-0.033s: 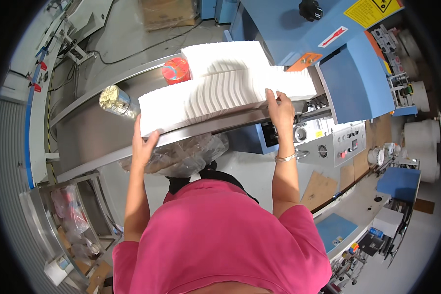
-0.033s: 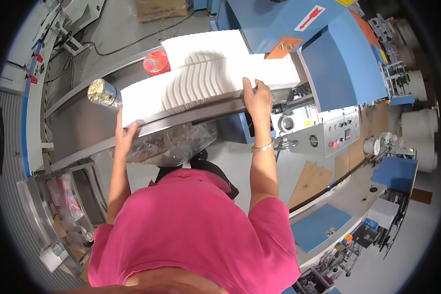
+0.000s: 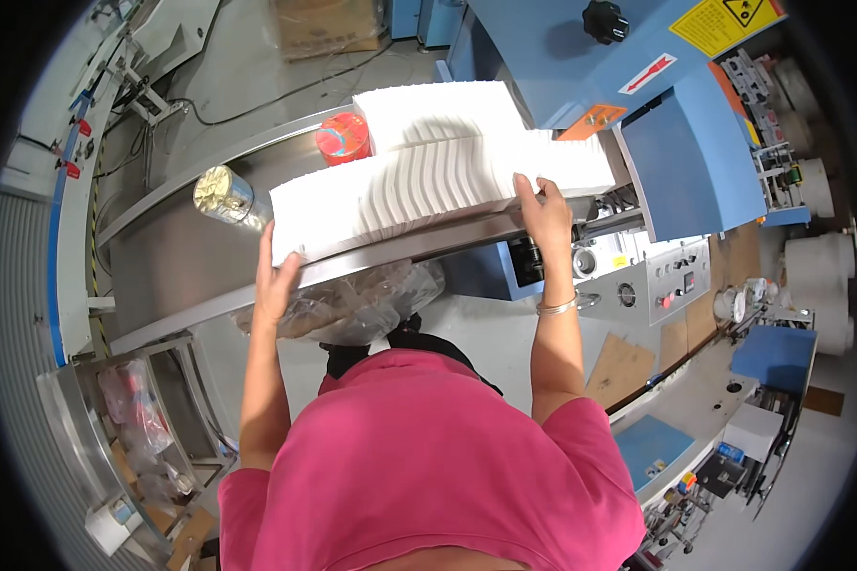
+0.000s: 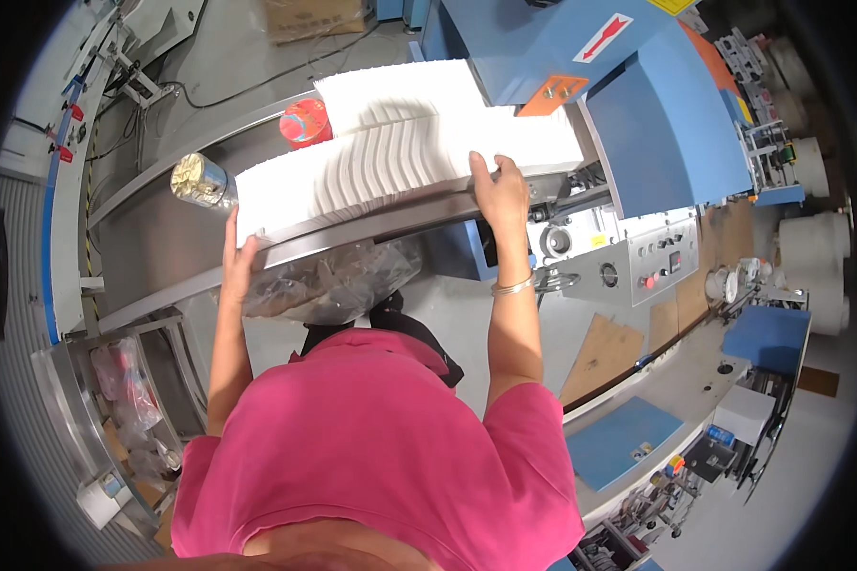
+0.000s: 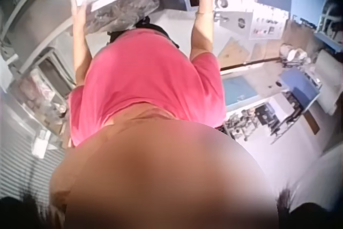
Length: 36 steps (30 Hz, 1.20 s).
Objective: Operating an industrial paper processing machine, handling stacks of paper products, and clearing or guiding paper through rollers.
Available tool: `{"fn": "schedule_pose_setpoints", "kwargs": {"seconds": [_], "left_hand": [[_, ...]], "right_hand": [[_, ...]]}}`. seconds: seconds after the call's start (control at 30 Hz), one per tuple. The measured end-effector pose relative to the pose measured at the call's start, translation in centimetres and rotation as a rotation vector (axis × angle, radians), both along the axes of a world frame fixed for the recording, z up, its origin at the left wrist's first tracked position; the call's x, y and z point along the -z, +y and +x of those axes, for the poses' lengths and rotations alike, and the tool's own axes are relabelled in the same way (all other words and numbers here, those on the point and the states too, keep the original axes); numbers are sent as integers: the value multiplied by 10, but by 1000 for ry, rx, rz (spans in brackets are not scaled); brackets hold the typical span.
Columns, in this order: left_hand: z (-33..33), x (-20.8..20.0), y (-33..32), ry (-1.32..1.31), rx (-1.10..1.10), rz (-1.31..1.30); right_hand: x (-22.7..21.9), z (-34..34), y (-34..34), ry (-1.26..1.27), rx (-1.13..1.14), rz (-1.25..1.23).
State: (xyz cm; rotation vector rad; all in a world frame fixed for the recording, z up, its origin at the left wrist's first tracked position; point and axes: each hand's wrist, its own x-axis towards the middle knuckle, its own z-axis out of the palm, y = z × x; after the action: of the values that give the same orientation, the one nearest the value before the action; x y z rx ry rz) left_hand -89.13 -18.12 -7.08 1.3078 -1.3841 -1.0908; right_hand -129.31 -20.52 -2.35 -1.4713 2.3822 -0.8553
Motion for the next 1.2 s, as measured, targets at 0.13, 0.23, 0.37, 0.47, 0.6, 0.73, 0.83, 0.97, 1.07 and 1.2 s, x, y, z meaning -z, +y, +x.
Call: {"fn": "schedule_pose_setpoints", "kwargs": {"seconds": [0.13,0.23,0.37,0.47,0.6,0.73,0.83,0.97,1.07,1.2], "left_hand": [[3,-10,-20,487,1,343],[0,-28,-32,386,95,466],[-4,-35,-48,149,98,553],[-13,-44,-48,94,136,490],[-11,-55,-48,146,162,496],[37,-35,-48,128,150,450],[99,-42,-39,115,130,517],[210,-15,-22,118,-4,534],[252,-22,-14,106,-87,514],[269,-28,-7,54,-204,474]], "right_hand": [[-6,-19,-8,-586,-55,229],[-12,-17,-13,-593,-118,337],[-13,-22,-21,-871,-201,445],[-14,-21,-22,-916,-220,437],[-14,-17,-28,-836,-252,441],[-2,19,-27,-751,-259,558],[-12,82,-19,-758,-394,604],[-16,175,-17,-695,-645,503],[-5,229,-22,-811,-734,437],[-15,247,-56,-748,-768,564]]}}
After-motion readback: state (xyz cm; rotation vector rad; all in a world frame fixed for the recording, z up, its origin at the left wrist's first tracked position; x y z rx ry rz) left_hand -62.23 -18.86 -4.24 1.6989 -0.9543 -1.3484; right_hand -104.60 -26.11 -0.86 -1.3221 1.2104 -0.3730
